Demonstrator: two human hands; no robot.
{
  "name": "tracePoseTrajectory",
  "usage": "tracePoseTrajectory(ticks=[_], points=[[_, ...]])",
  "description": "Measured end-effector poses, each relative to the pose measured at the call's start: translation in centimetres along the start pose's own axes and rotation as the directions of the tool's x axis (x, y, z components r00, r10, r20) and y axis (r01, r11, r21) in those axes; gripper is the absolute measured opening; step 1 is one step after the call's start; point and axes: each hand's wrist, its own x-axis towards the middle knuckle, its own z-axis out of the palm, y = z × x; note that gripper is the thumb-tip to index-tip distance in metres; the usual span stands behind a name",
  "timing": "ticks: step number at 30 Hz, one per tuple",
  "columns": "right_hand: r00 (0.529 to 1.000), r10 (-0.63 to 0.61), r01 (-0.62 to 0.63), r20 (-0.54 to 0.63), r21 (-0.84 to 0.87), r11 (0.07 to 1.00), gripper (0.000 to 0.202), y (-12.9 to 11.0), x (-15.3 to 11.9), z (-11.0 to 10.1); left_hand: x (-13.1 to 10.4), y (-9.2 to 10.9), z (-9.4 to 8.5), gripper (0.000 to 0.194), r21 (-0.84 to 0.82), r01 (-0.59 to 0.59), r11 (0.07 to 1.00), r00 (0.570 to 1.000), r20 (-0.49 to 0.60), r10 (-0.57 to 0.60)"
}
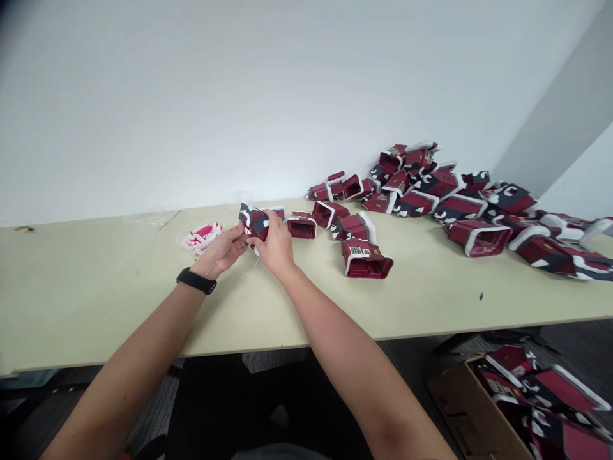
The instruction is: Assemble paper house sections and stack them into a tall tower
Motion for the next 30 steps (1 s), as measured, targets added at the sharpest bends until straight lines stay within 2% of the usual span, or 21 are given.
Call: tracePoseTrajectory(ticks=[6,10,11,13,16,18,25,30], points=[[1.000,-0.002,0.002,0.009,0.004,1.000,0.070,-0.1,-0.1,0.0,-0.2,-0.3,0.2,0.027,0.028,-0.038,0.999,0.999,-0.036,0.039],[0.998,0.057,-0.057,0.003,0.083,0.995,0.068,-0.2,0.3,-0.3,-0.6,0.0,0.4,0.035,0.284,-0.194,0.939,0.970,-0.089,0.227],[0.996,0.086,-0.086,0.007,0.121,0.989,0.067,-0.2,0.4,-0.4,-0.6,0.1,0.4,0.038,0.348,-0.246,0.905,0.956,-0.065,0.285],[0.989,0.147,-0.149,0.028,0.209,0.966,0.066,-0.1,0.7,-0.6,-0.6,0.5,0.3,0.045,0.409,-0.337,0.848,0.936,0.051,0.347],[0.974,0.200,-0.223,0.102,0.329,0.918,0.067,0.1,0.9,-0.5,-0.5,0.7,-0.1,0.057,0.385,-0.364,0.848,0.926,0.243,0.288],[0.966,0.220,-0.257,0.140,0.374,0.891,0.070,0.2,0.9,-0.3,-0.4,0.7,-0.3,0.060,0.377,-0.341,0.861,0.926,0.294,0.237],[0.948,0.272,-0.317,0.165,0.410,0.855,0.065,0.0,0.7,-0.2,-0.7,0.6,0.2,0.059,0.403,-0.414,0.816,0.903,0.297,0.311],[0.941,0.279,-0.337,0.192,0.449,0.828,0.062,-0.2,0.8,-0.5,-1.0,0.8,0.6,0.057,0.490,-0.436,0.755,0.899,0.280,0.337]])
